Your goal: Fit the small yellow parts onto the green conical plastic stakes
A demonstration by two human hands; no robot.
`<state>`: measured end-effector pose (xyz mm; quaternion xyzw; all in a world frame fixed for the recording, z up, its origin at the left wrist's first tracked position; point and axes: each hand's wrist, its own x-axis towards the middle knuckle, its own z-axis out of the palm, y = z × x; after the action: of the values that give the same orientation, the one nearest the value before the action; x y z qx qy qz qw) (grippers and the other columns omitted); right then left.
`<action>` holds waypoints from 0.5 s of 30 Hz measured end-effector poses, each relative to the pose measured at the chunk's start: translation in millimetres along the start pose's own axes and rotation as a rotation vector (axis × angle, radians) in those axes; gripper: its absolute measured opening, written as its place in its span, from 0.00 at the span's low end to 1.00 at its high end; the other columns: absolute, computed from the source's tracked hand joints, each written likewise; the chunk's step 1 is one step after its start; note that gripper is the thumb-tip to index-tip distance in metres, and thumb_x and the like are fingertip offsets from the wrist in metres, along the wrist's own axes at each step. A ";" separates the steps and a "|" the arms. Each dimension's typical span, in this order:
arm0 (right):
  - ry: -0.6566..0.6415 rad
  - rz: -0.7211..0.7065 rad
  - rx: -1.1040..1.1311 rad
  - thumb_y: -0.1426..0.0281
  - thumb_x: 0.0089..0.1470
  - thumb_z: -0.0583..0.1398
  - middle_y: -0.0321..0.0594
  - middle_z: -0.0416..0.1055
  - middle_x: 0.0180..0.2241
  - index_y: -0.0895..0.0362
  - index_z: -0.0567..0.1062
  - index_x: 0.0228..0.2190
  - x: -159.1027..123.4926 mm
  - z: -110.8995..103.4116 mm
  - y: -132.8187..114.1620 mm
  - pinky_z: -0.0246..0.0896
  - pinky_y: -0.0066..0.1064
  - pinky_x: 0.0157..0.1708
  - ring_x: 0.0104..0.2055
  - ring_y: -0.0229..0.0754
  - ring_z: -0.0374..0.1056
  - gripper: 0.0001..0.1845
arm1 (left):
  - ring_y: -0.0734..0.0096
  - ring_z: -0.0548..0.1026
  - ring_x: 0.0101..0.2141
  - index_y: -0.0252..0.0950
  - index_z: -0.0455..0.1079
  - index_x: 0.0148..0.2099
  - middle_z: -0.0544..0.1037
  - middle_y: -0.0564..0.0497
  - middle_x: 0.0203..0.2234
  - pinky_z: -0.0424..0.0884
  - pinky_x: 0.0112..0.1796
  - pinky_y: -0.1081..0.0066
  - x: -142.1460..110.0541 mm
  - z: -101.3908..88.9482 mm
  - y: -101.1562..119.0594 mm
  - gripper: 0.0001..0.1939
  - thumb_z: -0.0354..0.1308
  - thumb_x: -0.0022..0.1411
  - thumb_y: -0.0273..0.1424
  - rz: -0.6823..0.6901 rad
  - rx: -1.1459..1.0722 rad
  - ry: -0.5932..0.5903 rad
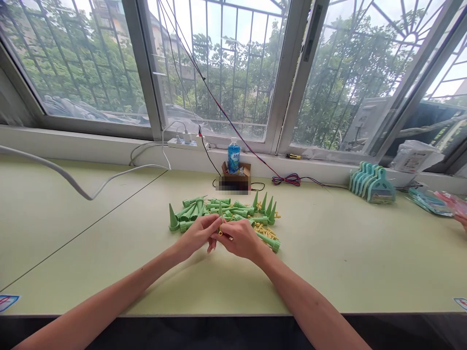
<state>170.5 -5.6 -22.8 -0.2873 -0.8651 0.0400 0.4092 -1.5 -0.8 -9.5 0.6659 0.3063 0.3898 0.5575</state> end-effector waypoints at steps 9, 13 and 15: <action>0.021 -0.012 -0.028 0.61 0.64 0.54 0.31 0.59 0.16 0.56 0.60 0.17 0.9 0.7 0.5 0.44 0.28 0.20 0.18 0.32 0.47 0.25 | 0.77 0.69 0.15 0.35 0.63 0.32 0.67 0.58 0.17 0.63 0.15 0.77 -0.2 -0.2 2.0 0.21 0.56 0.63 0.49 -0.012 -0.005 -0.002; 0.032 0.009 -0.022 0.57 0.64 0.54 0.30 0.56 0.15 0.56 0.57 0.16 1.2 1.2 2.2 0.43 0.27 0.20 0.18 0.32 0.45 0.28 | 0.76 0.69 0.14 0.35 0.64 0.33 0.67 0.58 0.16 0.65 0.15 0.77 0.4 -0.9 1.2 0.21 0.54 0.64 0.49 -0.033 -0.015 -0.005; 0.036 0.035 -0.003 0.54 0.63 0.55 0.29 0.55 0.15 0.56 0.55 0.16 1.6 0.2 2.5 0.43 0.27 0.20 0.18 0.32 0.45 0.30 | 0.75 0.69 0.14 0.36 0.64 0.34 0.66 0.58 0.15 0.66 0.15 0.76 0.6 -0.6 2.0 0.20 0.55 0.64 0.49 -0.041 -0.025 0.007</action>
<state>170.7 -2.7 -22.5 -0.3038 -0.8525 0.0410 0.4235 -1.8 -0.4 -7.3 0.6509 0.3171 0.3845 0.5726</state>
